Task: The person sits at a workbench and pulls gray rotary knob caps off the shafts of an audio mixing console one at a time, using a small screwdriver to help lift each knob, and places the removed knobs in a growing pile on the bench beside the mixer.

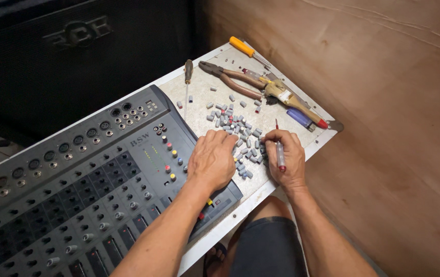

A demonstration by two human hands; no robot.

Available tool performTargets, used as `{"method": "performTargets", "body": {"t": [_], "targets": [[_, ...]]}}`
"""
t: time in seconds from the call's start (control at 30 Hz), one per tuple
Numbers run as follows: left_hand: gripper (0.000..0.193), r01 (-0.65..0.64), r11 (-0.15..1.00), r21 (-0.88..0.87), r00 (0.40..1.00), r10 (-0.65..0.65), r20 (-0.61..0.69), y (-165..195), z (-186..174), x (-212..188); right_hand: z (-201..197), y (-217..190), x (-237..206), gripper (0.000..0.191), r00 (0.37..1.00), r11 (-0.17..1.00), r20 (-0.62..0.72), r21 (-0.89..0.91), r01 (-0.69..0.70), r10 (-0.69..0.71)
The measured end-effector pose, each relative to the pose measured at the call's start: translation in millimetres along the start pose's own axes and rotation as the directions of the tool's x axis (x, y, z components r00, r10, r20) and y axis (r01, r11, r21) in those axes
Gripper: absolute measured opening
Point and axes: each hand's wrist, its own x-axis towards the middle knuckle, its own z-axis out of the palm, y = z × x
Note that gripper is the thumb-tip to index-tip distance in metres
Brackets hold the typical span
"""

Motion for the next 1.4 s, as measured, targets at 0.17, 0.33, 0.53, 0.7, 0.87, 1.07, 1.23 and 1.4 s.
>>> {"method": "performTargets", "body": {"t": [0.17, 0.33, 0.53, 0.7, 0.87, 1.07, 1.23, 1.4], "targets": [[0.036, 0.019, 1.0, -0.019, 0.999, -0.018, 0.035, 0.9, -1.1, 1.2, 0.6, -0.1, 0.3, 0.009, 1.0, 1.0, -0.008, 0.004, -0.005, 0.005], [0.041, 0.017, 0.999, -0.041, 0.999, -0.016, 0.038, 0.9, -0.8, 1.8, 0.3, -0.7, 0.2, 0.008, 1.0, 1.0, -0.004, -0.011, 0.003, -0.003], [0.037, 0.024, 0.999, -0.034, 0.999, -0.023, 0.033, -0.1, -0.9, 1.4, 1.1, -1.7, 0.2, 0.007, 1.0, 1.0, -0.009, -0.016, -0.015, 0.015], [0.032, -0.004, 0.999, -0.032, 1.0, 0.005, 0.028, 0.0, -1.0, 1.3, 0.9, -1.4, 0.0, 0.008, 0.999, 0.999, -0.011, -0.013, -0.038, 0.038], [0.027, 0.017, 0.999, -0.031, 0.997, -0.014, 0.07, -0.6, 1.1, 1.6, 1.2, -0.2, -0.6, 0.007, 0.998, 0.998, -0.016, -0.028, -0.054, 0.053], [0.024, 0.0, 1.0, -0.019, 1.0, 0.0, -0.002, -1.4, 1.7, 0.1, 1.8, 0.1, -1.4, 0.007, 0.998, 0.999, -0.038, 0.021, -0.046, 0.047], [0.022, 0.025, 1.0, -0.006, 0.999, -0.025, 0.032, 0.4, -0.3, 1.3, 1.8, 2.0, -0.2, 0.011, 0.998, 0.999, -0.04, -0.013, -0.048, 0.047], [0.025, 0.015, 1.0, -0.01, 1.0, -0.015, 0.012, 0.9, -0.8, 1.9, 4.6, 6.1, 2.0, 0.023, 1.0, 0.998, -0.003, -0.067, -0.022, 0.021]]}}
